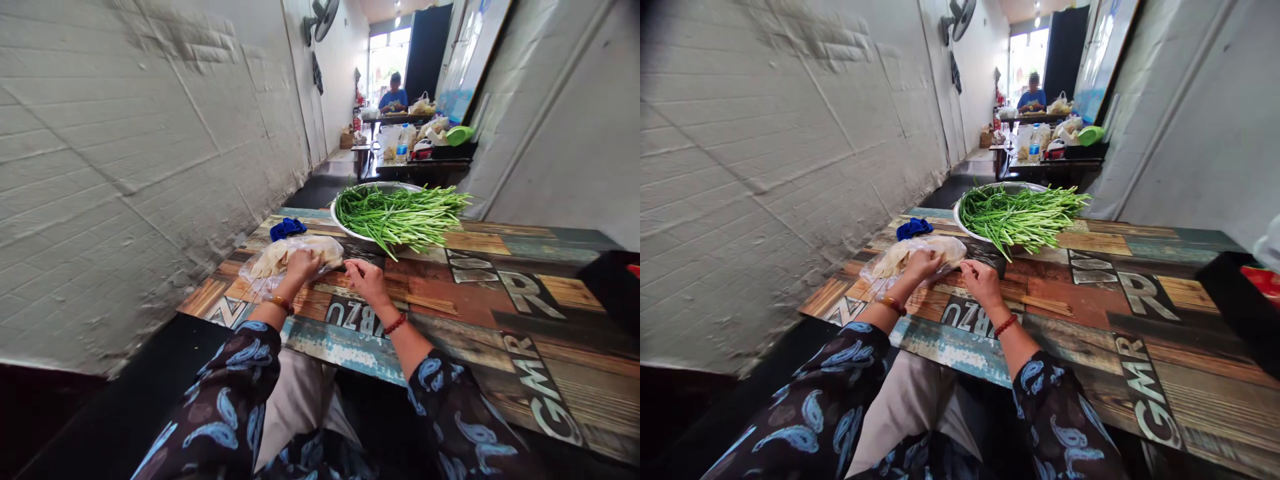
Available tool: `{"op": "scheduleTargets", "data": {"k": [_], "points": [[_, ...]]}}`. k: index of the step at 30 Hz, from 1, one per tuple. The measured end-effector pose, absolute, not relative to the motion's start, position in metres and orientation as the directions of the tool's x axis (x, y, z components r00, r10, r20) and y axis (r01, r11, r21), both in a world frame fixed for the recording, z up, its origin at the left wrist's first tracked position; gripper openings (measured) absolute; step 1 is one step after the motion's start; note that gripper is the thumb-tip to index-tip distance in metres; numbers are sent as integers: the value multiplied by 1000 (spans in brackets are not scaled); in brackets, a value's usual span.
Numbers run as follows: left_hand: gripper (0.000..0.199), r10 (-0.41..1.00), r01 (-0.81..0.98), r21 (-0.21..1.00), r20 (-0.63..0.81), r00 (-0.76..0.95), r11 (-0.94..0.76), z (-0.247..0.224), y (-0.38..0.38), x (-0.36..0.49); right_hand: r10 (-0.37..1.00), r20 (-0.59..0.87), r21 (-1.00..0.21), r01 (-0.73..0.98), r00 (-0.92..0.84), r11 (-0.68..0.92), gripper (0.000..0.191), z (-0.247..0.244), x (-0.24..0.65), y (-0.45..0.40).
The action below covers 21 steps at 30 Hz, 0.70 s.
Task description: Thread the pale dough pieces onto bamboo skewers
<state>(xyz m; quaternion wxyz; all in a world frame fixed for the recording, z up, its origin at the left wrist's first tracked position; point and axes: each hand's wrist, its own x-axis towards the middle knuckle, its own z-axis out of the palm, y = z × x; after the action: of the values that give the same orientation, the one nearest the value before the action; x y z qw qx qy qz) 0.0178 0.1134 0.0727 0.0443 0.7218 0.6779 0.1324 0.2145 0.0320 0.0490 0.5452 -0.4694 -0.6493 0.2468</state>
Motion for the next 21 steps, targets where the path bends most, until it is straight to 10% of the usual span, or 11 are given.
{"op": "scheduleTargets", "data": {"k": [11, 17, 21], "points": [[30, 989, 938, 346, 145, -33, -19, 96, 107, 4, 885, 466, -843, 313, 20, 437, 34, 49, 211, 29], [33, 985, 790, 612, 143, -93, -14, 109, 72, -16, 897, 443, -865, 263, 2, 426, 35, 51, 208, 22], [35, 993, 316, 949, 26, -114, 12, 109, 40, -16, 921, 389, -908, 151, -38, 390, 40, 56, 203, 15]]}}
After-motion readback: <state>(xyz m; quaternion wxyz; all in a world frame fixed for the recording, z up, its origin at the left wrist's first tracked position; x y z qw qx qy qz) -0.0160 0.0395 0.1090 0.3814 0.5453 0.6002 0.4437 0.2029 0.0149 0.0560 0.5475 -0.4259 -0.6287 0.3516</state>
